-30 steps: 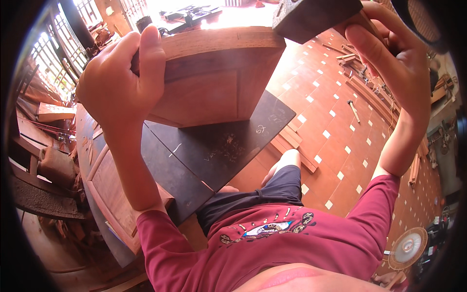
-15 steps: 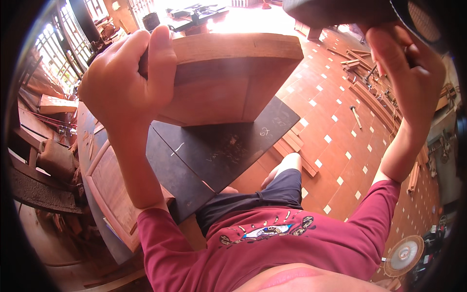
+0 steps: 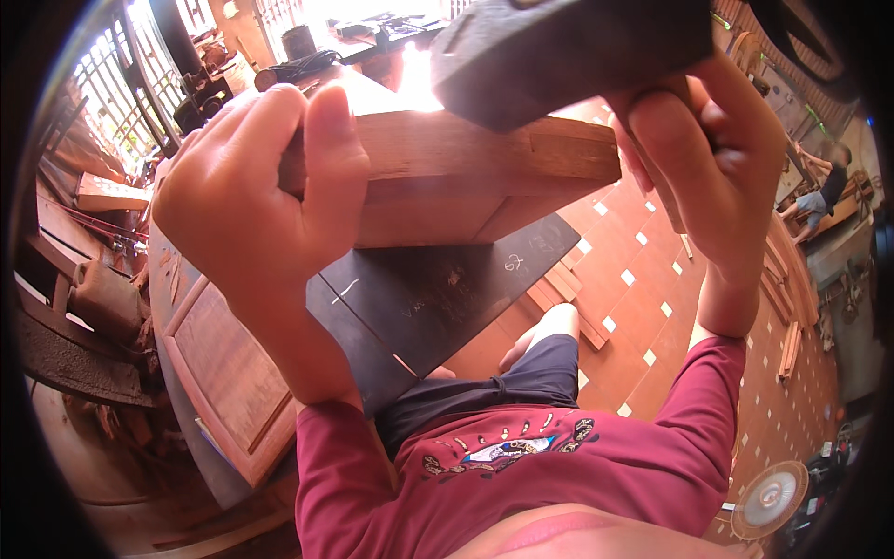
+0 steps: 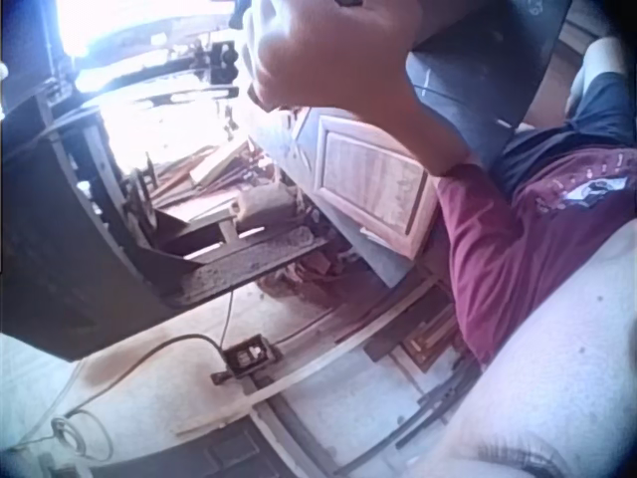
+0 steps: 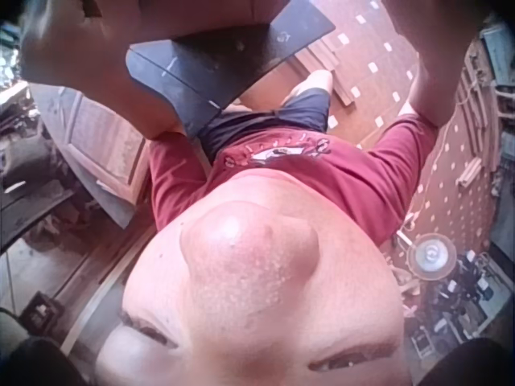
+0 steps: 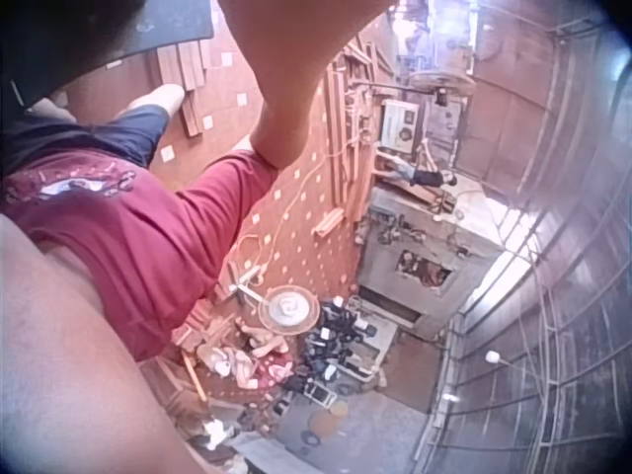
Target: The person assembles a wooden cabinet door by hand, aligning the frame pieces and tapping them together with a hammer. They repeatedly reposition and tap the joints to secure the assembly.
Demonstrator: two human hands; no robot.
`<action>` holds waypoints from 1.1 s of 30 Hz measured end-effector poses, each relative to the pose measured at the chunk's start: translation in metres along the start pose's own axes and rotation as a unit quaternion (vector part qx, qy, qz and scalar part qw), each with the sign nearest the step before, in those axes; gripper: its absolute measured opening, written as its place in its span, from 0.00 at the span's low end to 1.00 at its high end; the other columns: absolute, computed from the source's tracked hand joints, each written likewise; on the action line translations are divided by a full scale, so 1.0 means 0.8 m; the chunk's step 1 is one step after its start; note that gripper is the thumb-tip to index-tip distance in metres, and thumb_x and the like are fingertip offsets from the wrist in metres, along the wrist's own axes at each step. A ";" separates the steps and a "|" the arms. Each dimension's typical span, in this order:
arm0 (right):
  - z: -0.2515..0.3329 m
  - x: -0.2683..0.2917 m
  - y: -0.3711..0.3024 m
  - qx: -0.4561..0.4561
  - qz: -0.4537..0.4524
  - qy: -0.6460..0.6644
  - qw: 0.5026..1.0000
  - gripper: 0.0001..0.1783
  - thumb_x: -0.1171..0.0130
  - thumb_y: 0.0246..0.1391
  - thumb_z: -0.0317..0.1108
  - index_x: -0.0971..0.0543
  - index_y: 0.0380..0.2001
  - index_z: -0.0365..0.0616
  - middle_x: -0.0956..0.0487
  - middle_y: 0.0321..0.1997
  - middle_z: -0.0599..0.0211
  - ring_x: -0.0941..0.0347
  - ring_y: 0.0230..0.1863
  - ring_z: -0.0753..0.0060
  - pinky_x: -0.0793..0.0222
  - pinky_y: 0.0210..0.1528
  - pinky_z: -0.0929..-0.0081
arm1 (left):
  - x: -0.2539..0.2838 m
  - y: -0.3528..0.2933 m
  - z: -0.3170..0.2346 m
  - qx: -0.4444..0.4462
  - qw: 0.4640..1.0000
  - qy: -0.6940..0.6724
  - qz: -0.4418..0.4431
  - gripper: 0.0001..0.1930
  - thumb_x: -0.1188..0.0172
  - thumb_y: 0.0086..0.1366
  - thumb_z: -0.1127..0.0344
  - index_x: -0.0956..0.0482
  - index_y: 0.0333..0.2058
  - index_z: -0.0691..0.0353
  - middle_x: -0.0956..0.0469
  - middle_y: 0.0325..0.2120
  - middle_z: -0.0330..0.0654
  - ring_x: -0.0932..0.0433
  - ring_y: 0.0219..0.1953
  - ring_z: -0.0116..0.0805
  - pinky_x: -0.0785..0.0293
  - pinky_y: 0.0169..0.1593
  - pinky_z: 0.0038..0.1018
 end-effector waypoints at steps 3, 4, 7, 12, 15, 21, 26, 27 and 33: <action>0.006 -0.002 -0.004 0.044 -0.054 -0.016 0.997 0.28 0.38 0.67 0.47 0.26 0.52 0.29 0.23 0.27 0.65 0.32 0.20 0.82 0.39 0.20 0.81 | -0.005 0.002 0.003 -0.019 0.999 -0.023 -0.016 0.17 0.48 0.71 0.64 0.30 0.22 0.65 0.36 0.16 0.44 0.37 0.17 0.38 0.42 0.24 0.32; 0.006 -0.005 -0.005 0.040 -0.050 -0.020 0.998 0.28 0.38 0.66 0.49 0.25 0.51 0.30 0.23 0.26 0.66 0.33 0.19 0.82 0.39 0.20 0.81 | -0.003 0.000 0.006 -0.020 0.999 -0.025 -0.012 0.17 0.48 0.71 0.64 0.29 0.22 0.65 0.36 0.16 0.44 0.37 0.17 0.37 0.42 0.24 0.32; 0.008 -0.018 0.001 0.029 -0.033 -0.048 0.998 0.31 0.37 0.65 0.53 0.25 0.49 0.30 0.26 0.24 0.68 0.35 0.18 0.82 0.40 0.20 0.81 | -0.002 -0.004 0.008 -0.034 0.999 -0.036 -0.020 0.16 0.47 0.70 0.66 0.29 0.22 0.67 0.36 0.16 0.43 0.38 0.18 0.35 0.42 0.24 0.31; 0.000 -0.006 -0.005 0.010 -0.059 -0.032 0.998 0.30 0.46 0.70 0.56 0.27 0.48 0.33 0.29 0.22 0.66 0.38 0.17 0.81 0.41 0.19 0.81 | -0.005 -0.002 0.007 -0.020 0.999 -0.037 -0.018 0.16 0.46 0.70 0.66 0.28 0.23 0.68 0.37 0.16 0.43 0.38 0.17 0.34 0.43 0.24 0.29; -0.013 0.000 -0.015 -0.016 -0.114 0.048 0.992 0.28 0.49 0.71 0.55 0.28 0.49 0.34 0.29 0.22 0.64 0.37 0.17 0.80 0.40 0.19 0.80 | -0.007 -0.003 0.011 -0.018 0.999 -0.025 -0.015 0.16 0.46 0.70 0.67 0.24 0.23 0.69 0.33 0.16 0.42 0.35 0.18 0.33 0.40 0.25 0.28; -0.022 0.006 -0.037 -0.031 -0.166 -0.002 0.986 0.25 0.42 0.70 0.49 0.24 0.51 0.34 0.27 0.21 0.70 0.32 0.18 0.79 0.38 0.19 0.79 | -0.018 -0.005 0.028 -0.060 0.990 -0.062 -0.115 0.17 0.48 0.72 0.68 0.16 0.26 0.70 0.22 0.17 0.43 0.27 0.19 0.32 0.33 0.26 0.27; -0.033 0.018 -0.067 -0.082 -0.225 -0.012 0.971 0.33 0.52 0.70 0.62 0.29 0.44 0.36 0.30 0.21 0.61 0.35 0.17 0.73 0.37 0.21 0.76 | -0.017 -0.005 0.024 -0.049 0.991 -0.076 -0.101 0.18 0.48 0.73 0.68 0.16 0.27 0.71 0.22 0.17 0.44 0.26 0.20 0.32 0.33 0.26 0.28; -0.035 0.017 -0.074 -0.094 -0.233 -0.012 0.968 0.35 0.53 0.69 0.65 0.30 0.44 0.36 0.31 0.21 0.62 0.35 0.17 0.73 0.37 0.21 0.76 | -0.018 -0.005 0.024 -0.048 0.990 -0.085 -0.100 0.19 0.48 0.73 0.67 0.16 0.27 0.72 0.21 0.17 0.43 0.25 0.20 0.32 0.33 0.26 0.28; -0.096 -0.018 -0.152 -0.224 -0.272 0.147 0.924 0.35 0.56 0.68 0.68 0.29 0.44 0.40 0.31 0.21 0.64 0.35 0.14 0.71 0.35 0.17 0.73 | -0.020 -0.004 0.028 -0.077 0.981 -0.103 -0.147 0.19 0.48 0.73 0.66 0.15 0.27 0.72 0.21 0.18 0.44 0.25 0.20 0.32 0.32 0.27 0.28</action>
Point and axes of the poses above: each hand's wrist, its own y-axis towards the middle knuckle, its own x-axis out of the back of the hand, z = x × y, the point moved 5 cm from there along y, towards the middle knuckle
